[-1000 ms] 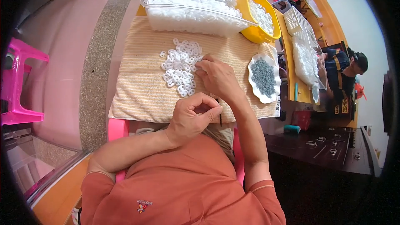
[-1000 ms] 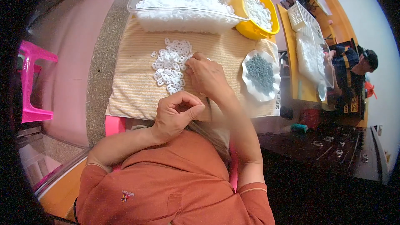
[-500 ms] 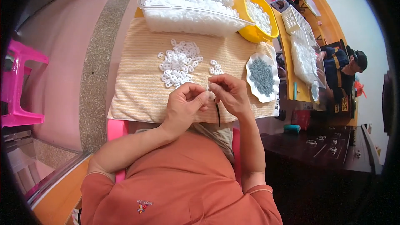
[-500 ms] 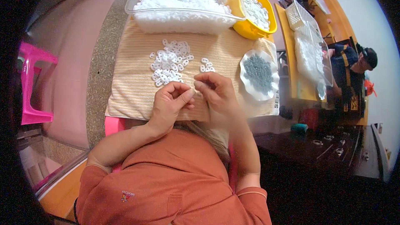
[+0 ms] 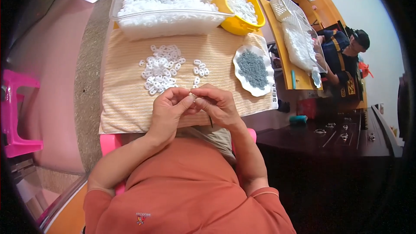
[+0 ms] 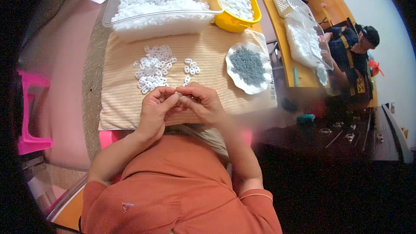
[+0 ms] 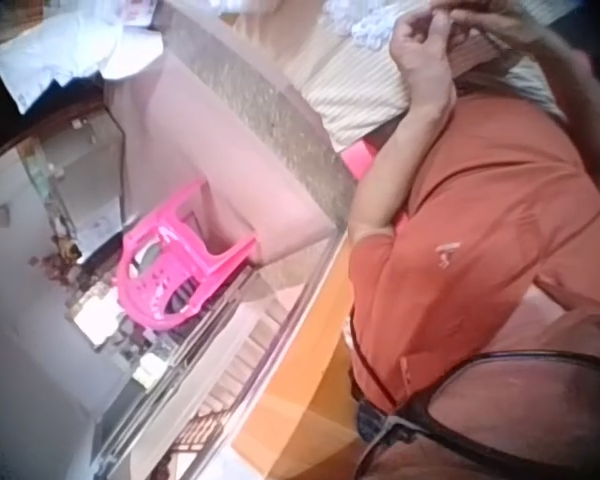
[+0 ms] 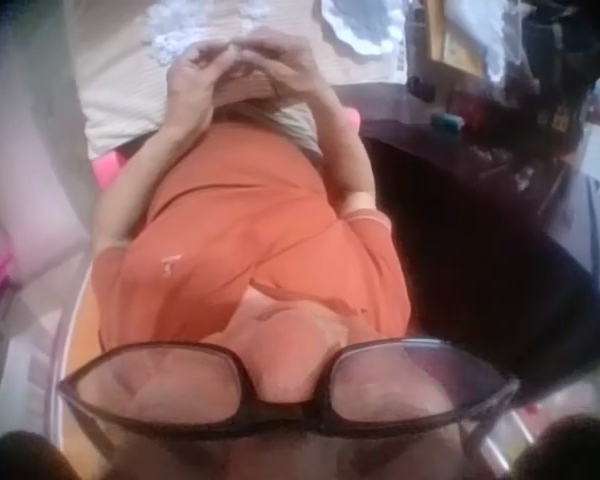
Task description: Manually assembling small pins into white plastic components at a workshop table.
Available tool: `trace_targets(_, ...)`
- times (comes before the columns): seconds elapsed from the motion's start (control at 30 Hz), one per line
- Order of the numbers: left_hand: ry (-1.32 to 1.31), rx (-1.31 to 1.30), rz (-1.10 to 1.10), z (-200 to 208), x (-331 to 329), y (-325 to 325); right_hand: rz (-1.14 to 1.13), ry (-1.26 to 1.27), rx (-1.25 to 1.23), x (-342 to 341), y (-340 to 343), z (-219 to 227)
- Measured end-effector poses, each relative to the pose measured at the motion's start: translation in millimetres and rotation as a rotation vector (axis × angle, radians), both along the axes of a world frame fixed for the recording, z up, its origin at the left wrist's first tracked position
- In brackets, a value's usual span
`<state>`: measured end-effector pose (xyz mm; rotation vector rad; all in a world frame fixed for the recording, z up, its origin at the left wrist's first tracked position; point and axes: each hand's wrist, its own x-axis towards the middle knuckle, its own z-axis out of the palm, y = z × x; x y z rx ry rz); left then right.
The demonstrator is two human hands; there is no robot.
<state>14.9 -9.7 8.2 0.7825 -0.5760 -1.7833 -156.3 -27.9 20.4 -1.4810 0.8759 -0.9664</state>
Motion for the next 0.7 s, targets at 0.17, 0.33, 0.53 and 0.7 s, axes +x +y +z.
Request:
trace_targets(0.17,0.002,0.049,-0.016,-1,1,-1,-0.103,0.005,0.097,2,7,-4)
trace_targets(0.33,0.009,0.029,-0.021,-1,0,-1,-0.166,0.063,-0.004,6,8,-4)
trace_targets(0.53,-0.007,0.045,0.0,0,-1,0,-0.199,0.293,-0.342,3,8,9)
trace_targets(0.7,-0.003,0.084,-0.01,3,-1,0,-0.451,0.572,-0.462,-37,1,20)
